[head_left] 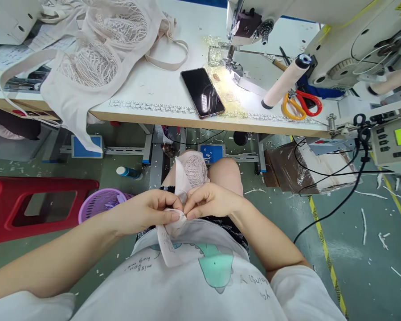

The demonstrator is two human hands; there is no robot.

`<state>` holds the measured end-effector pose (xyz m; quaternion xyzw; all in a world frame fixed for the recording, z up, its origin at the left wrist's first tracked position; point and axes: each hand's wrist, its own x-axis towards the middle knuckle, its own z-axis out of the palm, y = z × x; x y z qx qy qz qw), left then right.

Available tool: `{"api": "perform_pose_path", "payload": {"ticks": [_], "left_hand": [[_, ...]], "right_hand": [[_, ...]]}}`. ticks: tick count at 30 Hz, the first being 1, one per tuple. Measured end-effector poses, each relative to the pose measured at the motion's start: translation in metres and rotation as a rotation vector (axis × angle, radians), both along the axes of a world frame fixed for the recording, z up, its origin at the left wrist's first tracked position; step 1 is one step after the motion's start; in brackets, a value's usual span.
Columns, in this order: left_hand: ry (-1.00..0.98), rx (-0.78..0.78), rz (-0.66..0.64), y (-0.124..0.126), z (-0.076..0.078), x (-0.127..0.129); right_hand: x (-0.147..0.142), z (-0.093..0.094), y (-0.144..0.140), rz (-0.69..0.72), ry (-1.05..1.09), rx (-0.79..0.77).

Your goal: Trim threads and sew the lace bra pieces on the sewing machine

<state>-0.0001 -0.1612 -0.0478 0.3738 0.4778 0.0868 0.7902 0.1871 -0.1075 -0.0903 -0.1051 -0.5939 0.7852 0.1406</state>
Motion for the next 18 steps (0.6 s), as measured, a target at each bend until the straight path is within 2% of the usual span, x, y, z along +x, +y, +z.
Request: {"api": "perform_pose_path", "payload": {"ticks": [7, 18], "left_hand": [[0.015, 0.027, -0.027, 0.001, 0.0006, 0.0], [0.041, 0.054, -0.088, 0.0033, 0.0008, 0.0021]], "right_hand": [[0.0039, -0.0028, 0.001, -0.005, -0.006, 0.084], [0.0061, -0.0031, 0.0023, 0.015, -0.019, 0.117]]}}
